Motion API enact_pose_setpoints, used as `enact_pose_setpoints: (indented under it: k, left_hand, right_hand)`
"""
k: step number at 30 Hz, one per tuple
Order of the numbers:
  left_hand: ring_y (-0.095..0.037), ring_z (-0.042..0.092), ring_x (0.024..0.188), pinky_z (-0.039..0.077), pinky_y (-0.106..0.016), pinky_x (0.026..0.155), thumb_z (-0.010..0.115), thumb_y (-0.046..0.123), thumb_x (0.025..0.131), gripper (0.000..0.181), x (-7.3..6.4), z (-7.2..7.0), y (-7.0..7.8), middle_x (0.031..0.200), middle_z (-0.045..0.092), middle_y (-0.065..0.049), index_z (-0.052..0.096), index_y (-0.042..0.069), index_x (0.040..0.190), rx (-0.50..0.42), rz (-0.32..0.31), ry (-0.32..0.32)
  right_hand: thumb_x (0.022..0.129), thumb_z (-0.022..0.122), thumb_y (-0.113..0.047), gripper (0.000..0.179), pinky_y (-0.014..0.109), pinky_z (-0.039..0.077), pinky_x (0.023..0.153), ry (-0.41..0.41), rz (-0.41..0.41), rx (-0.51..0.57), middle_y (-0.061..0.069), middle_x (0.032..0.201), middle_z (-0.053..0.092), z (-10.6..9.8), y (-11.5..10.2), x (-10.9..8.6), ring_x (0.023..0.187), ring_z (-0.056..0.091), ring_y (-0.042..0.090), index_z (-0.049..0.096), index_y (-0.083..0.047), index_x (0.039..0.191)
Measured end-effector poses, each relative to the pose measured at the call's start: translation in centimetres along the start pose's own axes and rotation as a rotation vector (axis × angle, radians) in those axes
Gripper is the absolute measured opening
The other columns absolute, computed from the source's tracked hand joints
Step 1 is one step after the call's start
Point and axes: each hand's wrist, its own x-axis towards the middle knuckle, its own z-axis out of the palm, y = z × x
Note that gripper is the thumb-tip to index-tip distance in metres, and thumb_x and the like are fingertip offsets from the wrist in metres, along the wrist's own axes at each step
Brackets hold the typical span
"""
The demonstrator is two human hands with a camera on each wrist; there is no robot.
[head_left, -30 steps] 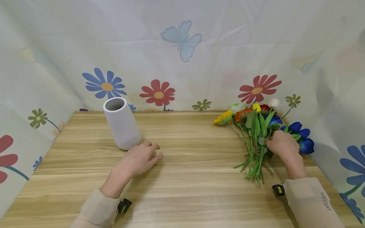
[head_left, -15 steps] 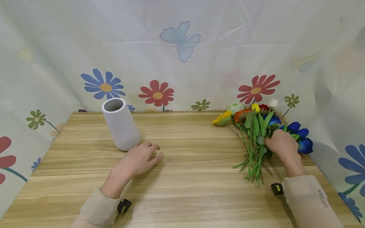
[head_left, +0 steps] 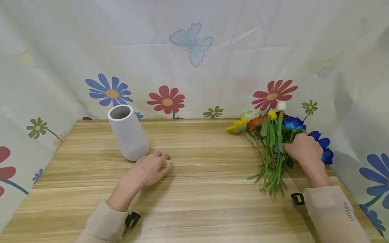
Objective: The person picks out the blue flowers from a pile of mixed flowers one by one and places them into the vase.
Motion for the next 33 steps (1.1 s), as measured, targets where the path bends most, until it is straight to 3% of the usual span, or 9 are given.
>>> enact_pose_setpoints:
  k: [7, 17, 22, 25, 28, 33]
  left_hand:
    - [-0.032, 0.065, 0.107, 0.052, -0.051, 0.092, 0.065, 0.033, 0.103, 0.038, 0.1, 0.1, 0.1, 0.122, 0.065, -0.014, 0.065, 0.006, 0.130, -0.001, 0.003, -0.004]
    - [-0.032, 0.066, 0.107, 0.052, -0.051, 0.093, 0.065, 0.031, 0.103, 0.038, 0.1, 0.1, 0.2, 0.122, 0.065, -0.015, 0.065, 0.005, 0.130, -0.008, 0.014, -0.003]
    - [-0.032, 0.065, 0.107, 0.052, -0.050, 0.094, 0.066, 0.031, 0.102, 0.037, 0.1, 0.1, 0.2, 0.122, 0.065, -0.014, 0.065, 0.005, 0.129, -0.011, 0.015, -0.008]
    - [-0.033, 0.065, 0.108, 0.052, -0.051, 0.094, 0.066, 0.031, 0.102, 0.038, 0.1, 0.0, 0.2, 0.123, 0.065, -0.015, 0.065, 0.005, 0.130, -0.014, 0.011, -0.015]
    - [-0.033, 0.065, 0.109, 0.052, -0.051, 0.094, 0.066, 0.031, 0.102, 0.038, 0.2, 0.0, 0.3, 0.123, 0.065, -0.014, 0.065, 0.005, 0.130, -0.014, 0.008, -0.021]
    - [-0.031, 0.065, 0.108, 0.052, -0.050, 0.095, 0.065, 0.032, 0.103, 0.038, 0.2, 0.0, 0.4, 0.122, 0.065, -0.013, 0.065, 0.006, 0.130, -0.021, 0.009, -0.031]
  right_hand:
    - [0.093, 0.059, -0.037, 0.046, 0.034, 0.033, 0.044, 0.058, -0.011, 0.022, 0.003, 0.056, 0.038, -0.4, -0.4, -0.3, 0.050, 0.043, 0.024, 0.046, -0.013, 0.057]
    - [0.093, 0.060, -0.023, 0.047, 0.029, 0.023, 0.043, 0.155, -0.144, 0.085, -0.005, 0.051, 0.029, -1.0, -1.5, -1.0, 0.044, 0.030, 0.015, 0.041, -0.017, 0.051]
    - [0.092, 0.056, -0.017, 0.041, 0.029, 0.022, 0.043, 0.190, -0.170, 0.123, -0.004, 0.051, 0.030, -1.3, -2.0, -1.1, 0.044, 0.028, 0.014, 0.040, -0.016, 0.054]
    - [0.092, 0.055, -0.015, 0.035, 0.031, 0.024, 0.043, 0.233, -0.183, 0.138, -0.001, 0.052, 0.034, -1.5, -2.3, -1.2, 0.045, 0.033, 0.018, 0.045, -0.012, 0.059]
    - [0.095, 0.056, -0.016, 0.026, 0.034, 0.031, 0.043, 0.266, -0.200, 0.152, 0.007, 0.057, 0.048, -1.7, -2.7, -1.2, 0.050, 0.045, 0.024, 0.056, -0.003, 0.072]
    - [0.097, 0.059, -0.017, 0.032, 0.037, 0.046, 0.048, 0.276, -0.241, 0.188, 0.029, 0.090, 0.066, -1.9, -3.2, -1.4, 0.065, 0.062, 0.034, 0.061, 0.013, 0.104]
